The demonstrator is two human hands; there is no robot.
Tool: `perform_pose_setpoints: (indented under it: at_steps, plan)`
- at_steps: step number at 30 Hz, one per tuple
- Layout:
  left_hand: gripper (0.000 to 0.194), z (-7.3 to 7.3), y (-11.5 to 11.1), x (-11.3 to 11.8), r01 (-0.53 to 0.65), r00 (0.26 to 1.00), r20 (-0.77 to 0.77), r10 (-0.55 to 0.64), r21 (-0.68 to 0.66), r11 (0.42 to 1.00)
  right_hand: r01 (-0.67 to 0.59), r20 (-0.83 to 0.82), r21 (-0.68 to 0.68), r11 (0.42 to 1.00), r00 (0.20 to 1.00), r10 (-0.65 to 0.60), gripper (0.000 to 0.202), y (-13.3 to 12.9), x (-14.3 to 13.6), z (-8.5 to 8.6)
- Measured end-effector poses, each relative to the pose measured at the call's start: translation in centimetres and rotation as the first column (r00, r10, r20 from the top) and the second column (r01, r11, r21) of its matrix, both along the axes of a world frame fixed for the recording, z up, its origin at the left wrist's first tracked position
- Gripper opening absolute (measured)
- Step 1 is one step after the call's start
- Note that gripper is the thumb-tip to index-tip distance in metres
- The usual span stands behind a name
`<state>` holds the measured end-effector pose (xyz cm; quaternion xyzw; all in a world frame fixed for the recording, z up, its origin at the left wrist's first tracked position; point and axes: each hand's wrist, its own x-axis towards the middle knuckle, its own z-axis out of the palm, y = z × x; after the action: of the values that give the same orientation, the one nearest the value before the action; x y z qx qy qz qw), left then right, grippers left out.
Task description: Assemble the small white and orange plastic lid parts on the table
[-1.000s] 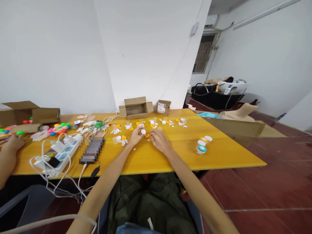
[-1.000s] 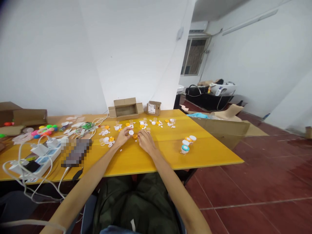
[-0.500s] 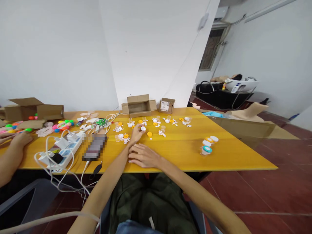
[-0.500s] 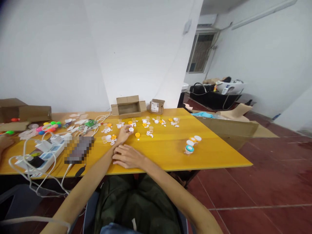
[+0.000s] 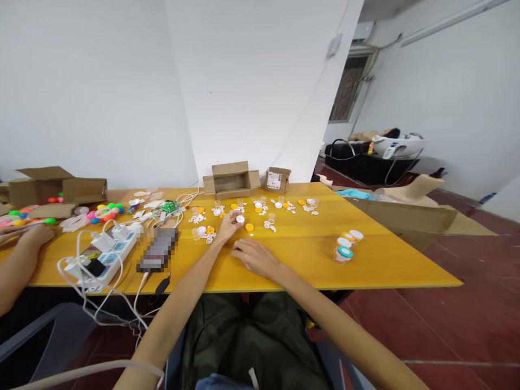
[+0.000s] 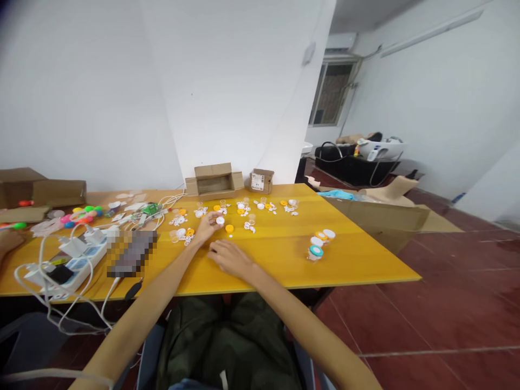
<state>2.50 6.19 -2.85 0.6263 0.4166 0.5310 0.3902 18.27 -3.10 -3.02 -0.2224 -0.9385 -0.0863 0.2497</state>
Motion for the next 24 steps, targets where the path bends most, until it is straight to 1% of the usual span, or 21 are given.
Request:
perform_pose_setpoints:
  at_steps: [3, 6, 10, 13, 15, 17, 20, 24]
  plan:
    - [0.036, 0.2, -0.3, 0.2, 0.009, 1.000, -0.003, -0.009, -0.009, 1.000, 0.132, -0.031, -0.031, 0.991, 0.991, -0.133, 0.024, 1.7, 2.1, -0.2]
    - [0.036, 0.3, -0.5, 0.2, 0.015, 1.000, -0.007, -0.015, -0.013, 1.000, 0.205, -0.121, -0.111, 0.972, 0.968, -0.218, 0.020, 3.0, 3.0, -0.2]
    - [0.035, 0.4, -0.6, 0.2, 0.008, 1.000, -0.009, -0.008, -0.005, 1.000, 0.210, -0.310, -0.289, 0.934, 0.903, -0.299, 0.018, 4.0, 3.2, -0.2]
    - [0.034, 0.4, -0.7, 0.3, 0.017, 1.000, -0.006, -0.017, 0.000, 1.000, 0.220, -0.401, -0.435, 0.873, 0.821, -0.407, 0.018, 4.4, 3.7, -0.1]
    - [0.034, 0.4, -0.8, 0.4, 0.018, 1.000, -0.006, -0.018, -0.010, 1.000, 0.226, -0.413, -0.521, 0.823, 0.777, -0.475, 0.018, 4.7, 4.1, 0.1]
    - [0.033, 0.5, -0.9, 0.5, 0.020, 1.000, -0.002, -0.020, -0.020, 1.000, 0.218, -0.405, -0.583, 0.783, 0.757, -0.513, 0.018, 4.9, 4.3, 0.2]
    - [0.034, 0.6, -1.0, 0.5, 0.035, 0.999, 0.005, -0.035, -0.028, 0.999, 0.199, -0.394, -0.629, 0.751, 0.752, -0.528, 0.017, 5.1, 4.2, 0.4]
    - [0.036, 0.7, -1.0, 0.5, 0.045, 0.999, -0.003, -0.045, -0.029, 0.999, 0.205, -0.360, -0.677, 0.706, 0.745, -0.562, 0.016, 5.4, 3.7, 0.8]
